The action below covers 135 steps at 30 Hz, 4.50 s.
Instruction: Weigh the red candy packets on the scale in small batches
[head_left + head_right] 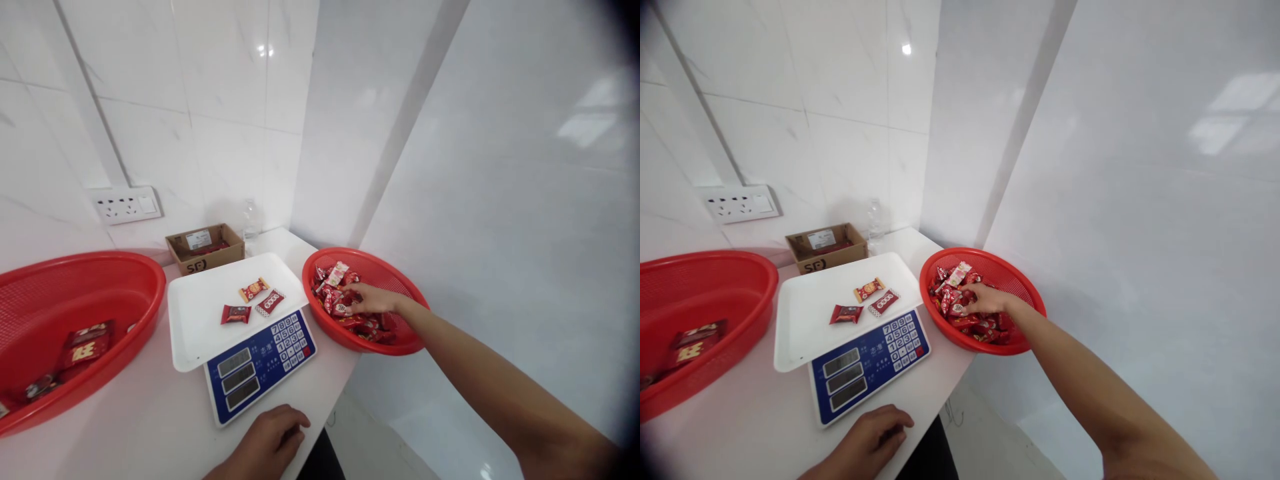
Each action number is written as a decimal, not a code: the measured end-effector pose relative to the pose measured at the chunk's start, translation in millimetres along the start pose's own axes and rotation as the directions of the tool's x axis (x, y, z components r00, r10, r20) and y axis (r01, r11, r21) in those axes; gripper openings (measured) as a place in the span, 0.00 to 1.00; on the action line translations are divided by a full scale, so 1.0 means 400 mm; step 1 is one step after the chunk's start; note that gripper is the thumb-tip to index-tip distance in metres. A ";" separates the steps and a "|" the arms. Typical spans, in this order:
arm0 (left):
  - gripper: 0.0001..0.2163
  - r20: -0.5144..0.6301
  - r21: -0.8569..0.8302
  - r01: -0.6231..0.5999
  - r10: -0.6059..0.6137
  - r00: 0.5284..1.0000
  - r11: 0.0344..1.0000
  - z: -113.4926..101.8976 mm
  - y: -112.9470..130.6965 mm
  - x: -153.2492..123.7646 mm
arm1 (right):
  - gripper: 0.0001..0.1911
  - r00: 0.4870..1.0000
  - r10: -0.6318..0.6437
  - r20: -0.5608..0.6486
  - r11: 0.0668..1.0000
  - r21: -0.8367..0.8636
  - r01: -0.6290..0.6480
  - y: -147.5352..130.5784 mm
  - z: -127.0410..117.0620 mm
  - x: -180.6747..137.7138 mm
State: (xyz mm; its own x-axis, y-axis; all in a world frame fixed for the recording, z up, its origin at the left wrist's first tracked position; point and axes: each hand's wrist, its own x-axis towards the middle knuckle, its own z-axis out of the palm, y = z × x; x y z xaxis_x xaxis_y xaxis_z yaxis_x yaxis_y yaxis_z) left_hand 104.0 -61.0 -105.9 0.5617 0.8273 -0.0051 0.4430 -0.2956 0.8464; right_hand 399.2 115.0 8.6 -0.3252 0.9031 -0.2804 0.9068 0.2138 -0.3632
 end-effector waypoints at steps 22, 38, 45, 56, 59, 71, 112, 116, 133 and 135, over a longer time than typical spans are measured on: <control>0.11 0.005 0.031 -0.013 0.013 1.000 0.999 0.002 -0.003 -0.001 | 0.19 0.960 0.036 -0.279 0.989 0.150 0.006 0.007 -0.063 -0.035; 0.12 -0.019 0.018 -0.005 0.005 1.000 1.000 -0.005 0.013 -0.010 | 0.21 0.881 -0.270 -0.389 0.961 -0.056 0.270 -0.349 0.003 0.068; 0.13 -0.028 0.037 -0.027 0.028 0.999 0.999 0.000 0.003 -0.007 | 0.35 0.935 -0.352 -0.036 0.836 -0.461 0.297 -0.459 0.087 0.104; 0.12 -0.017 0.027 -0.043 0.044 0.999 0.999 -0.005 0.007 -0.004 | 0.39 0.909 -0.398 0.124 0.914 -0.031 0.404 -0.453 0.041 0.088; 0.12 -0.018 0.023 -0.038 0.039 0.999 0.999 -0.007 0.008 -0.005 | 0.35 0.891 -0.446 0.081 0.895 0.041 0.444 -0.454 0.064 0.101; 0.12 -0.021 0.018 -0.029 0.029 0.999 0.999 -0.005 0.008 -0.005 | 0.22 0.915 -0.351 -0.197 0.935 -0.030 0.352 -0.389 0.040 0.190; 0.12 0.053 0.086 -0.054 0.050 0.997 0.995 -0.015 0.035 -0.013 | 0.09 0.785 0.214 -0.582 0.599 0.713 0.366 -0.271 0.493 -0.147; 0.12 0.075 0.116 -0.057 0.048 0.996 0.992 -0.016 0.049 -0.018 | 0.10 0.839 0.194 -0.508 0.590 0.743 0.314 -0.280 0.508 -0.141; 0.16 -0.310 0.646 0.174 0.048 0.949 0.743 -0.408 0.140 0.120 | 0.11 0.870 0.044 -0.492 0.641 0.682 0.353 -0.265 0.513 -0.152; 0.15 -0.322 0.639 0.220 -0.003 0.947 0.737 -0.427 0.132 0.161 | 0.10 0.871 0.038 -0.489 0.640 0.682 0.355 -0.265 0.513 -0.153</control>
State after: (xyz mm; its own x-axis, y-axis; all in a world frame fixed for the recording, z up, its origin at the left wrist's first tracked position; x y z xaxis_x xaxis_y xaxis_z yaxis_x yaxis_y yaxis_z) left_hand 44.2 58.2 29.3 0.3055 0.9380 0.1641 0.8964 -0.3414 0.2828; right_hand 268.1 -39.1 -118.0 -0.1176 0.9773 0.1764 0.2821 0.2032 -0.9376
